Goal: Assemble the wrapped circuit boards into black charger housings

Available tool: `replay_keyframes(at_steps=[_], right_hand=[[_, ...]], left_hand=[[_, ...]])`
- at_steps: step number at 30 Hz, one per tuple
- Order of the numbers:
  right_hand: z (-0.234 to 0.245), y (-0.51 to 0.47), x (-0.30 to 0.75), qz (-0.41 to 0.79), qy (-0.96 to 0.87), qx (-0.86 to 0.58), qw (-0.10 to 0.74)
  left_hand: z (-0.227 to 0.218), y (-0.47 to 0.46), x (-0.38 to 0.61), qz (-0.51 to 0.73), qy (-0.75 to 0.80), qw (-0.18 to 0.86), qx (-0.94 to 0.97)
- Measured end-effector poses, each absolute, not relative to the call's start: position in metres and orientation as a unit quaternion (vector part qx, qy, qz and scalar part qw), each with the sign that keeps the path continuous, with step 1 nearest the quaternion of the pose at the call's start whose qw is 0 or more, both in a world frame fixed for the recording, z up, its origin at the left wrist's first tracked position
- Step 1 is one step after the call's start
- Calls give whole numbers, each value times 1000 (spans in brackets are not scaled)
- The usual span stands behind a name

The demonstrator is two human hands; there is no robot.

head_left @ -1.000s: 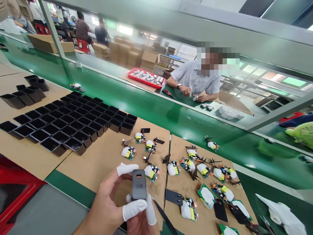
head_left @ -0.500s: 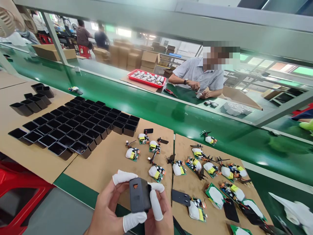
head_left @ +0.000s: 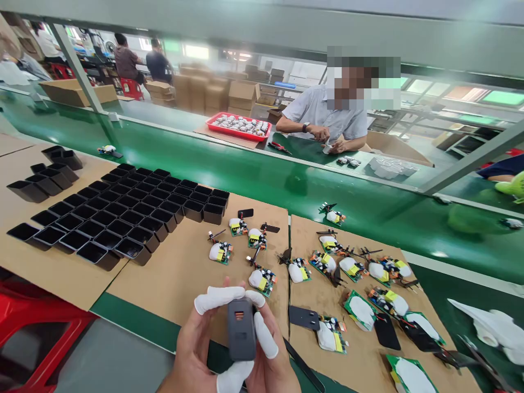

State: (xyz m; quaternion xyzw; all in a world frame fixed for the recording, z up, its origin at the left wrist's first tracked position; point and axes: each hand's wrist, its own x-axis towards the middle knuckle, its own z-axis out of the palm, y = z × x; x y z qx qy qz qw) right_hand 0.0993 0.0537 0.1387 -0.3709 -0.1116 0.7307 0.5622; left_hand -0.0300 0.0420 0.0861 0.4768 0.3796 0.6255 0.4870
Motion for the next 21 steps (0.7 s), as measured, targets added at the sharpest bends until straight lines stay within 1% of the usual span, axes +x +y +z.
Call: replay_keyframes(at_steps=[2, 5, 11, 21], right_hand=[[139, 51, 101, 738, -105, -368, 556], [137, 48, 103, 739, -97, -367, 556], [129, 44, 105, 739, -92, -372, 554], [127, 47, 107, 736, -107, -377, 552]], left_hand=[[78, 40, -28, 592, 419, 483, 490], [73, 38, -28, 567, 406, 511, 502], [84, 38, -31, 583, 339, 513, 531], [87, 36, -30, 577, 354, 514, 527]])
